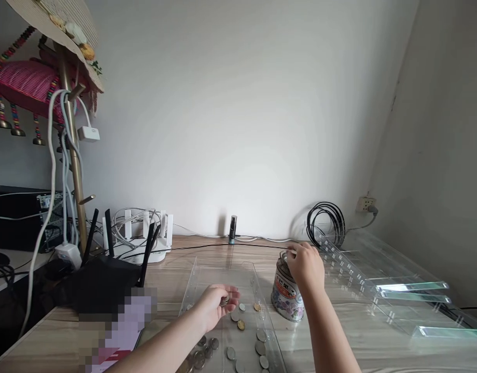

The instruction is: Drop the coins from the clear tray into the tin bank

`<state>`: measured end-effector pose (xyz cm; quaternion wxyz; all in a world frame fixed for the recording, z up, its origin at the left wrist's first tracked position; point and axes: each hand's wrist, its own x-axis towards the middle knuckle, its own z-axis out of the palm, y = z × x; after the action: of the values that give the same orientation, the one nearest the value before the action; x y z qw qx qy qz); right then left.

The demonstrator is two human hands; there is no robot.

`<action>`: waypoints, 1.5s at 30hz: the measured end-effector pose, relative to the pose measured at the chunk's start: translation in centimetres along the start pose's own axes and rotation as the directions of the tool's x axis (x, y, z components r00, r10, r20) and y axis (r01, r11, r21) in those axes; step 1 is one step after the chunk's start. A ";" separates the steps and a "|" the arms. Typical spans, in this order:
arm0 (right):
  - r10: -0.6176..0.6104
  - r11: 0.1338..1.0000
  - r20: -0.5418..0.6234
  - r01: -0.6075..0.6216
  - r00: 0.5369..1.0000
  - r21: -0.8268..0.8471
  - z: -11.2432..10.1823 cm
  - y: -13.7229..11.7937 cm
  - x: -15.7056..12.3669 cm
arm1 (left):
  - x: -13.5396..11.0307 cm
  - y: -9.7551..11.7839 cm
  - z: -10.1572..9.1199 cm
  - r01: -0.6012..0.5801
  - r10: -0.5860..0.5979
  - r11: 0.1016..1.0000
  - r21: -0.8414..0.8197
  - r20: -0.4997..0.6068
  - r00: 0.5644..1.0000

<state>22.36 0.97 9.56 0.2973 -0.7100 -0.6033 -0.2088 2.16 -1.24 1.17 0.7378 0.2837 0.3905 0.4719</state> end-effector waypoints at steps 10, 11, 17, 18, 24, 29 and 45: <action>-0.486 0.869 0.562 0.302 0.669 0.392 7.0 -7.7 -6.1 | 0.9 0.9 -0.7 -0.217 0.175 0.968 -0.129 -0.272 0.946; -0.485 0.871 0.578 0.299 0.656 0.391 7.6 -7.6 -6.2 | 0.9 0.8 -0.7 -0.206 0.167 0.970 -0.130 -0.264 0.950; -0.523 0.845 0.635 0.249 0.569 0.473 8.9 -7.2 -6.5 | 0.9 0.6 -0.8 -0.238 0.196 0.963 -0.130 -0.270 0.943; -0.519 0.847 0.631 0.249 0.577 0.469 8.9 -7.4 -6.5 | 0.9 0.6 -0.8 -0.236 0.195 0.963 -0.129 -0.269 0.943; -0.419 0.887 0.456 0.247 0.785 0.390 4.4 -6.7 -4.3 | 0.8 0.6 -0.9 -0.201 0.190 0.979 -0.035 -0.205 0.960; 0.045 0.977 0.017 -0.047 0.999 0.209 -1.0 -1.2 -0.3 | 0.6 0.4 -0.6 -0.171 0.174 0.984 0.057 -0.052 0.983; -0.319 0.737 0.169 0.133 0.932 0.663 0.1 -4.3 -3.1 | -1.3 0.3 0.8 -0.274 0.190 0.864 0.423 0.230 0.955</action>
<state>17.54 -0.80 8.23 0.4081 -0.5077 -0.7551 0.0740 2.40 -2.31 2.24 0.6220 0.5332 0.3834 0.4263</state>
